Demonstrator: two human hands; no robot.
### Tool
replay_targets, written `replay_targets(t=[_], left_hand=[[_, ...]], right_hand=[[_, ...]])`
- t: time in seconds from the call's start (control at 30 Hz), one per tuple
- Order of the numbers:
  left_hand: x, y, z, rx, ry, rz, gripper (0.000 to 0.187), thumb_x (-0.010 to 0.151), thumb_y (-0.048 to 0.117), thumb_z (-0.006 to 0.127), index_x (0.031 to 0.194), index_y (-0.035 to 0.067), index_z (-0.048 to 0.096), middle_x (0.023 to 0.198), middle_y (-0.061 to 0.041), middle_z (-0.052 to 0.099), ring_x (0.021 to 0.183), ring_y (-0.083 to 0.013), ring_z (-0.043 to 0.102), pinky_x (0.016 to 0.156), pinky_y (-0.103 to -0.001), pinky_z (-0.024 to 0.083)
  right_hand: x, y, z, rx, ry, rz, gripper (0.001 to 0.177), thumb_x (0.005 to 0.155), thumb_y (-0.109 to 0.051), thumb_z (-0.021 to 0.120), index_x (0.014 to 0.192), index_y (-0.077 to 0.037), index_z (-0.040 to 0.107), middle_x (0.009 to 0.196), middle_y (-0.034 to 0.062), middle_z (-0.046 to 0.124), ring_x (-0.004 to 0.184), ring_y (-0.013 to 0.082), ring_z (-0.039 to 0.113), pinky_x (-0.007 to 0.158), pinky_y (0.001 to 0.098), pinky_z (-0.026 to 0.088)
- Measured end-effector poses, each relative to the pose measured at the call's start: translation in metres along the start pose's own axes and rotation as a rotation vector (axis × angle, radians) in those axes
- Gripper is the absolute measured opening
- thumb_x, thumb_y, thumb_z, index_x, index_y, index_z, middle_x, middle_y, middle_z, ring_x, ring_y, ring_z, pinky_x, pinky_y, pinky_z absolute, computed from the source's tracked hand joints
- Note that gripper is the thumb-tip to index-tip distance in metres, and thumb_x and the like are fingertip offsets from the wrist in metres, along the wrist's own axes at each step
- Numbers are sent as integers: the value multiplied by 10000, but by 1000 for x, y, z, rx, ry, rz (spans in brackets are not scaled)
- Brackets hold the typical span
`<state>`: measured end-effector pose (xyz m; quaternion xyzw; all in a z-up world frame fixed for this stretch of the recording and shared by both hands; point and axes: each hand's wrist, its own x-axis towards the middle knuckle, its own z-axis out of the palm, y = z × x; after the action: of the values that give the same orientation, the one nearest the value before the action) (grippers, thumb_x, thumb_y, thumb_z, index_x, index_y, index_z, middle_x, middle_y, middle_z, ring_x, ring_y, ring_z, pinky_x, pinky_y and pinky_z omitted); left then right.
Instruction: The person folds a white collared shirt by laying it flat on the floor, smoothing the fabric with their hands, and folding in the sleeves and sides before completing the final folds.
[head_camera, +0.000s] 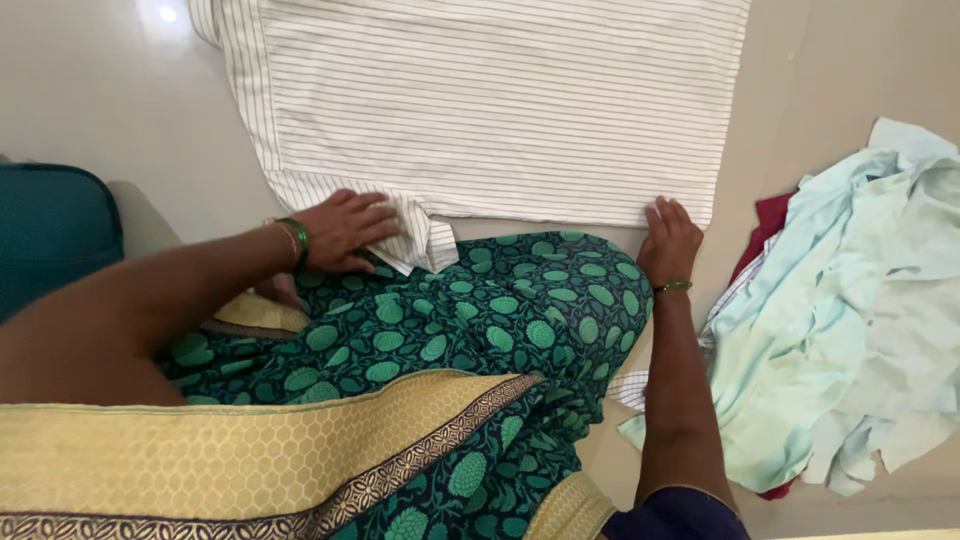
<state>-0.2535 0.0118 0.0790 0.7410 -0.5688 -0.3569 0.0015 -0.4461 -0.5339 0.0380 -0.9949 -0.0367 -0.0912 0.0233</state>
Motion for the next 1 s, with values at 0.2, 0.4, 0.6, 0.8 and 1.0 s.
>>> replay_targets(t=[0.2, 0.4, 0.6, 0.8, 1.0], left_hand=[[31, -13, 68, 137, 191, 127, 360, 945, 349, 625, 1268, 194, 592, 1467, -67, 498, 1442, -255, 369, 1146, -433, 359], [47, -26, 76, -70, 332, 24, 198, 854, 351, 720, 907, 161, 708, 1170, -26, 645, 1179, -269, 548, 882, -414, 486], [49, -37, 53, -828, 192, -185, 132, 866, 318, 735, 928, 202, 733, 953, -4, 702, 913, -231, 698, 851, -345, 553], [32, -3, 64, -212, 570, 93, 133, 851, 120, 721, 983, 136, 727, 1012, -51, 659, 956, -253, 589, 800, -383, 503], [21, -29, 80, -74, 522, 218, 112, 840, 150, 686, 939, 111, 651, 1013, -55, 626, 962, -232, 580, 840, -363, 517]], right_hand=[[-16, 1, 2, 19, 57, 30, 268, 840, 50, 644, 1072, -68, 705, 1273, 123, 693, 1226, 357, 647, 943, 497, 505], [-15, 13, -1, 79, 26, 39, 132, 954, -1, 696, 1070, -64, 688, 1233, 105, 681, 1183, 327, 647, 941, 473, 516], [-4, 10, -4, 55, -14, 79, 91, 951, -7, 682, 1018, -68, 685, 1177, 102, 686, 1149, 321, 632, 885, 480, 483], [2, 1, 1, 114, -19, 144, 107, 956, 47, 585, 1034, -15, 624, 1144, 168, 636, 1102, 380, 587, 971, 472, 484], [-7, -3, 9, 109, -15, 215, 125, 935, 38, 591, 1044, -9, 630, 1151, 193, 633, 1106, 396, 589, 964, 488, 495]])
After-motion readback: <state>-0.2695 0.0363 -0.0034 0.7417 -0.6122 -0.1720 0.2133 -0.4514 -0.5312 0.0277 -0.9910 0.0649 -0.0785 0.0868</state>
